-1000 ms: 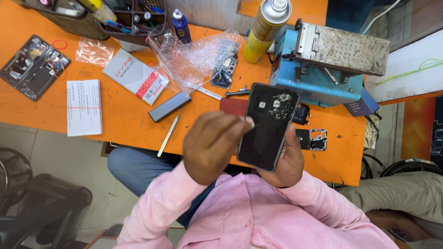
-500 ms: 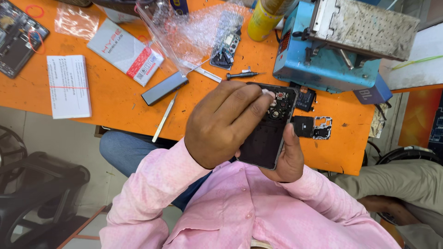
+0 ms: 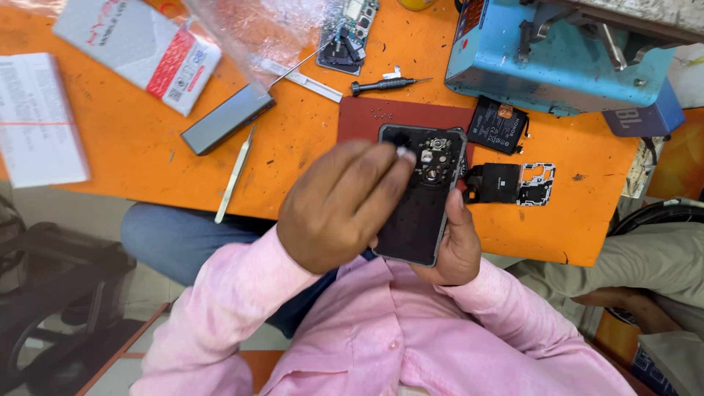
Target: The person cleans the internal back of a mobile phone component with a small cloth and aligns it with the main chassis.
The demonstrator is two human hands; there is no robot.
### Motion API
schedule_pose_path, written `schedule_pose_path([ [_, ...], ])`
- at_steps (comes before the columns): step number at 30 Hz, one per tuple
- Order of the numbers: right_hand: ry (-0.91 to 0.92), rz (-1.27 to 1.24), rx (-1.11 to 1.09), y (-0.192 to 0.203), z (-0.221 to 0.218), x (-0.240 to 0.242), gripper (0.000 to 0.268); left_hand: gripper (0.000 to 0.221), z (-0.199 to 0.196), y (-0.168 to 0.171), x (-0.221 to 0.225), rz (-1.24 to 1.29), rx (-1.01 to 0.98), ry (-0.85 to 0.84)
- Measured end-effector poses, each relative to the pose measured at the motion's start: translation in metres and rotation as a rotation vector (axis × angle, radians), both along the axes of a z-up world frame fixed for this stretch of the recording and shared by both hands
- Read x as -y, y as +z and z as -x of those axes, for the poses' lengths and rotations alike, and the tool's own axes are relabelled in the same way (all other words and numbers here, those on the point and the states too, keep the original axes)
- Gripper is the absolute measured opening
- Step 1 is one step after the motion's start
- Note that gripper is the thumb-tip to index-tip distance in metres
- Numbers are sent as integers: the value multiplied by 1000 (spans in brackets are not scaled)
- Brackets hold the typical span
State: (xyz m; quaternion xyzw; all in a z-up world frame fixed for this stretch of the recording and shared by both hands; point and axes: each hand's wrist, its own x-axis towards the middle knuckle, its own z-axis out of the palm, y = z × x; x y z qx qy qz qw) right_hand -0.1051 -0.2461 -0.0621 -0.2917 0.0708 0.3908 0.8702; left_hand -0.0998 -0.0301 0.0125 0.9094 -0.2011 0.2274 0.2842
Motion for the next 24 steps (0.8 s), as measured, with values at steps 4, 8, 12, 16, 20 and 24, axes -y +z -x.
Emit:
schedule_pose_path([
  [4,39,-107,-19,-25,11,-1,71,40,-1,-23,-4,-52,-2,10],
  [8,-2,-132,-113,-40,13,6,67,42,1,-39,0,-11,-51,3],
  [12,28,-129,-128,-44,16,11,69,45,5,-45,1,-17,-83,-44],
  [16,10,-118,-94,-49,20,12,70,42,6,-49,3,-59,-78,5],
  [20,20,-122,-141,-53,21,17,72,42,9,-44,8,-38,-98,-24],
  [24,43,-153,-89,-60,33,14,71,39,10,-51,11,-13,-101,91],
])
